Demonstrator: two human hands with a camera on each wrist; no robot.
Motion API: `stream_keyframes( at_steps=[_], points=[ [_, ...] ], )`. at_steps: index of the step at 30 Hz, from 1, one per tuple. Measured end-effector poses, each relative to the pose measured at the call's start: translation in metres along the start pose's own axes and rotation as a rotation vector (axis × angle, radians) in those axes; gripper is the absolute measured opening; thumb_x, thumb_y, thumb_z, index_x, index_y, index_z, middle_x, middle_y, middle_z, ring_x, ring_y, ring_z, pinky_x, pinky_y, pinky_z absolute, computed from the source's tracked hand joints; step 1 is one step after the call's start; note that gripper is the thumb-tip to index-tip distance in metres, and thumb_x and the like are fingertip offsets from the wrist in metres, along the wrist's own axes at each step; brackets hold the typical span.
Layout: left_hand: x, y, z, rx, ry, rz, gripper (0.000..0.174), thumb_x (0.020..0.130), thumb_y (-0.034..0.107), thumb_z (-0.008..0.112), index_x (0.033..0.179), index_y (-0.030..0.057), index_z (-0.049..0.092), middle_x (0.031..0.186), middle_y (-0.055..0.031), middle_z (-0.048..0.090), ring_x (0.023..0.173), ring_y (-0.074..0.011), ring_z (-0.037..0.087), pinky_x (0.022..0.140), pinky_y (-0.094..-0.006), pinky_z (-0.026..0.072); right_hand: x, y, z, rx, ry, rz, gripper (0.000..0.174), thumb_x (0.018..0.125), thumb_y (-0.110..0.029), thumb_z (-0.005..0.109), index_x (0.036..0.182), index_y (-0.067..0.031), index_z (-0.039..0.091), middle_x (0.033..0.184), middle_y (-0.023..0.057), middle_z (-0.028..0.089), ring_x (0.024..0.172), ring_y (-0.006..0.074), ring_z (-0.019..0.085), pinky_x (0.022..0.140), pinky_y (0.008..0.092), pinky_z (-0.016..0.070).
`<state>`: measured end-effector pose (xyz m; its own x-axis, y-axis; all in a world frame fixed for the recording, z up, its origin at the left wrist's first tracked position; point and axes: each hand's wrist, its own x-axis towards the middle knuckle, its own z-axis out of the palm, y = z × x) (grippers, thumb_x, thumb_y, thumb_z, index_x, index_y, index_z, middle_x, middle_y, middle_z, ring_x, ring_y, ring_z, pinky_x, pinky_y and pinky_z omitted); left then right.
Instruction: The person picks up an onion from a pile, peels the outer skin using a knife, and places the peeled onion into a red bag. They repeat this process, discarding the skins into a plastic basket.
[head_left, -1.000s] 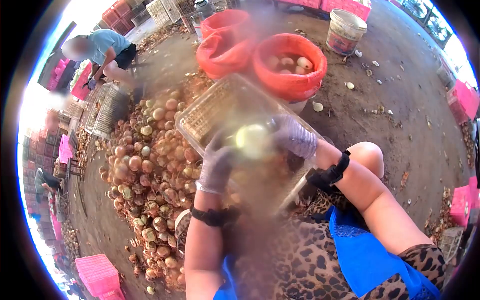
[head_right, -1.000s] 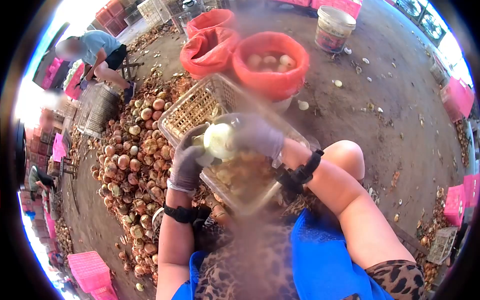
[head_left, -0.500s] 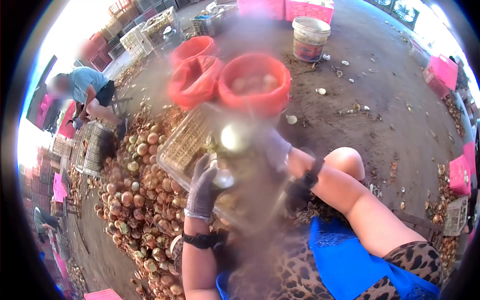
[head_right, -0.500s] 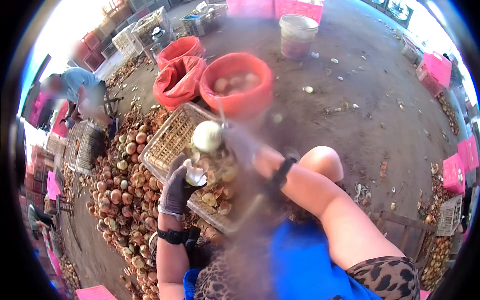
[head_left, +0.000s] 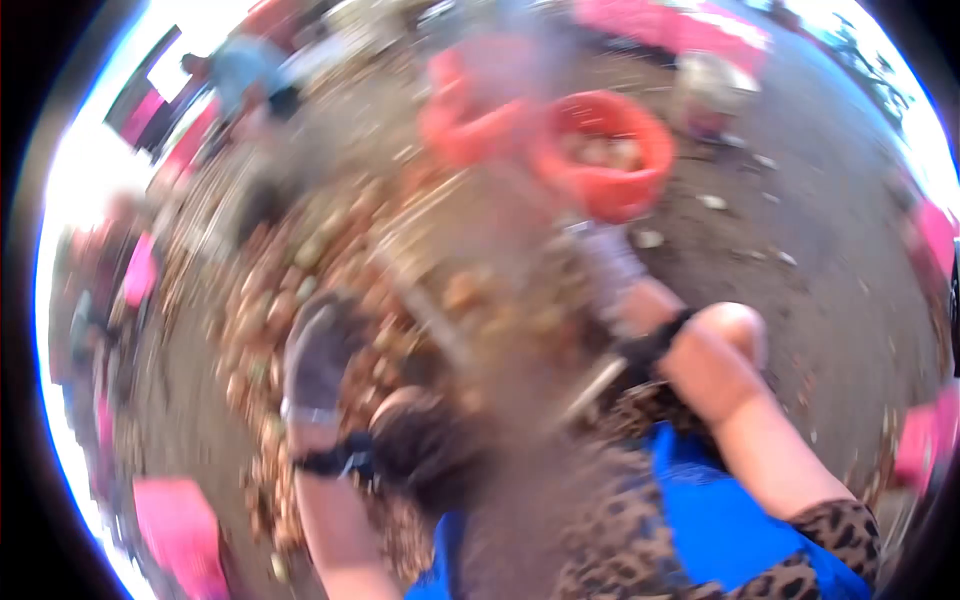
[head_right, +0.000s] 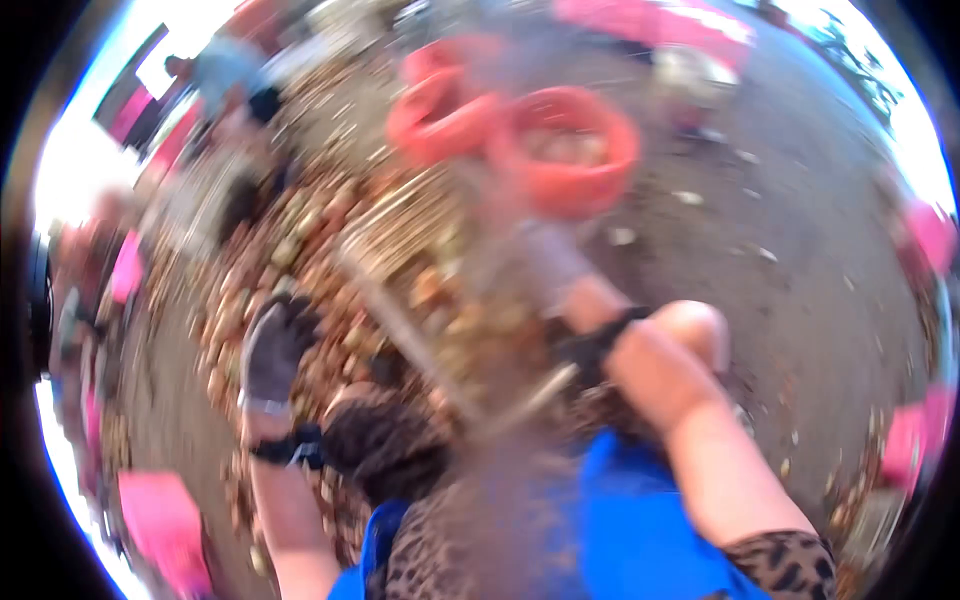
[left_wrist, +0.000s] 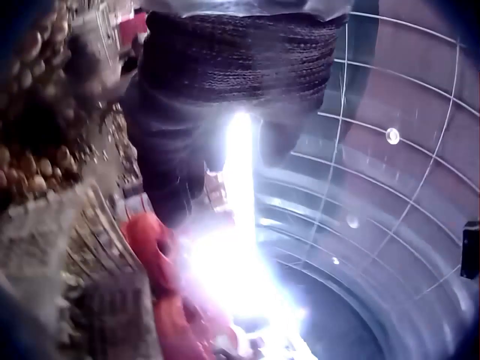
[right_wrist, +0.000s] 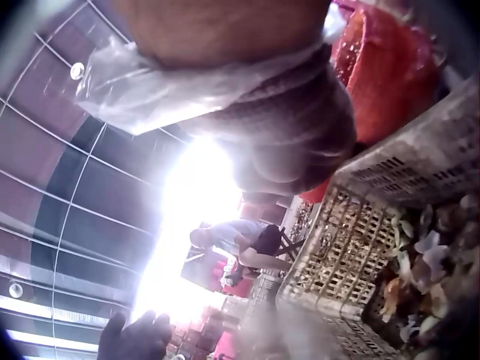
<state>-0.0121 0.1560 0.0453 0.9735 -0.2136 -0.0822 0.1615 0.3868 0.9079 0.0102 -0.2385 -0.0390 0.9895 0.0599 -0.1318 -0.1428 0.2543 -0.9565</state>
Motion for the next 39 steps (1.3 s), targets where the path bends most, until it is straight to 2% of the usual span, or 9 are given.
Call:
stream_keyframes(
  at_steps=[10, 15, 18, 22, 23, 25, 28, 33, 39],
  points=[
    [-0.086, -0.14, -0.243, 0.356, 0.834, -0.427, 0.029, 0.086, 0.02, 0.063, 0.112, 0.0088, 0.059, 0.091, -0.0052, 0.062, 0.078, -0.0175, 0.06, 0.061, -0.0289, 0.0512, -0.024, 0.042, -0.014, -0.249, 0.217, 0.377, 0.031, 0.081, -0.01, 0.062, 0.111, -0.0021, 0.057, 0.076, 0.0063, 0.063, 0.052, 0.0106, 0.057, 0.035, 0.0215, 0.0394],
    [-0.016, -0.234, -0.278, 1.073, 0.539, -0.351, 0.053, 0.076, 0.031, 0.067, 0.12, 0.0028, 0.057, 0.1, -0.0132, 0.065, 0.096, -0.0251, 0.06, 0.081, -0.0338, 0.0478, -0.012, 0.048, 0.018, -0.513, 0.232, 0.439, 0.037, 0.08, -0.012, 0.062, 0.114, -0.0014, 0.056, 0.077, 0.0061, 0.063, 0.046, 0.0096, 0.053, 0.034, 0.0211, 0.037],
    [0.04, -0.176, -0.199, 1.616, 0.282, -0.411, 0.053, 0.076, 0.033, 0.064, 0.12, 0.0034, 0.057, 0.108, -0.0177, 0.063, 0.108, -0.0305, 0.057, 0.091, -0.0364, 0.045, -0.004, 0.048, 0.039, -0.615, 0.212, 0.464, 0.038, 0.079, -0.014, 0.063, 0.114, -0.0016, 0.056, 0.072, 0.005, 0.062, 0.041, 0.0087, 0.05, 0.033, 0.0207, 0.0356],
    [0.075, -0.218, -0.237, 1.583, 0.356, -0.656, 0.045, 0.078, 0.032, 0.059, 0.113, 0.0039, 0.062, 0.113, -0.017, 0.062, 0.117, -0.0337, 0.051, 0.097, -0.0395, 0.0417, 0.004, 0.056, 0.052, -0.639, 0.173, 0.47, 0.035, 0.079, -0.013, 0.064, 0.113, -0.0033, 0.058, 0.068, 0.0036, 0.061, 0.043, 0.0081, 0.051, 0.035, 0.0206, 0.0361],
    [0.074, -0.237, -0.269, 1.817, -0.041, -0.596, 0.036, 0.079, 0.029, 0.057, 0.103, 0.0041, 0.065, 0.112, -0.0169, 0.062, 0.111, -0.033, 0.055, 0.094, -0.0384, 0.0436, 0.007, 0.056, 0.055, -0.638, 0.164, 0.474, 0.035, 0.079, -0.012, 0.064, 0.113, -0.0033, 0.059, 0.068, 0.0038, 0.061, 0.044, 0.0086, 0.052, 0.036, 0.0208, 0.037],
    [0.075, -0.233, -0.258, 1.734, 0.02, -0.675, 0.029, 0.078, 0.024, 0.056, 0.097, 0.0056, 0.068, 0.108, -0.0175, 0.063, 0.1, -0.0349, 0.059, 0.087, -0.0399, 0.0476, 0.011, 0.06, 0.054, -0.671, 0.129, 0.471, 0.034, 0.079, -0.008, 0.064, 0.112, -0.0029, 0.059, 0.07, 0.0044, 0.062, 0.049, 0.0105, 0.056, 0.039, 0.0222, 0.0412],
    [0.033, -0.306, -0.288, 2.168, -0.066, -0.156, 0.028, 0.087, 0.027, 0.055, 0.108, 0.0108, 0.063, 0.101, -0.0117, 0.064, 0.091, -0.0288, 0.063, 0.069, -0.038, 0.0509, 0.013, 0.073, 0.045, -0.648, 0.07, 0.372, 0.032, 0.078, -0.005, 0.063, 0.11, -0.0026, 0.06, 0.071, 0.0042, 0.061, 0.05, 0.0116, 0.057, 0.042, 0.0234, 0.0438],
    [-0.045, -0.305, -0.257, 1.093, 0.274, -0.606, 0.034, 0.083, 0.032, 0.06, 0.108, 0.0092, 0.061, 0.104, -0.013, 0.063, 0.093, -0.0273, 0.063, 0.074, -0.0387, 0.052, 0.003, 0.047, 0.065, -0.612, 0.011, 0.399, 0.028, 0.077, -0.001, 0.06, 0.105, -0.0027, 0.059, 0.069, 0.0036, 0.06, 0.048, 0.011, 0.056, 0.04, 0.0232, 0.0436],
    [-0.011, -0.143, -0.171, -0.231, 0.385, -0.47, 0.041, 0.082, 0.035, 0.065, 0.111, 0.0081, 0.055, 0.103, -0.0164, 0.059, 0.089, -0.025, 0.064, 0.074, -0.0383, 0.0557, -0.022, 0.012, 0.096, -0.364, -0.08, 0.306, 0.029, 0.08, -0.005, 0.058, 0.109, -0.002, 0.057, 0.076, 0.0058, 0.062, 0.048, 0.0097, 0.056, 0.034, 0.02, 0.0396]
  ],
)
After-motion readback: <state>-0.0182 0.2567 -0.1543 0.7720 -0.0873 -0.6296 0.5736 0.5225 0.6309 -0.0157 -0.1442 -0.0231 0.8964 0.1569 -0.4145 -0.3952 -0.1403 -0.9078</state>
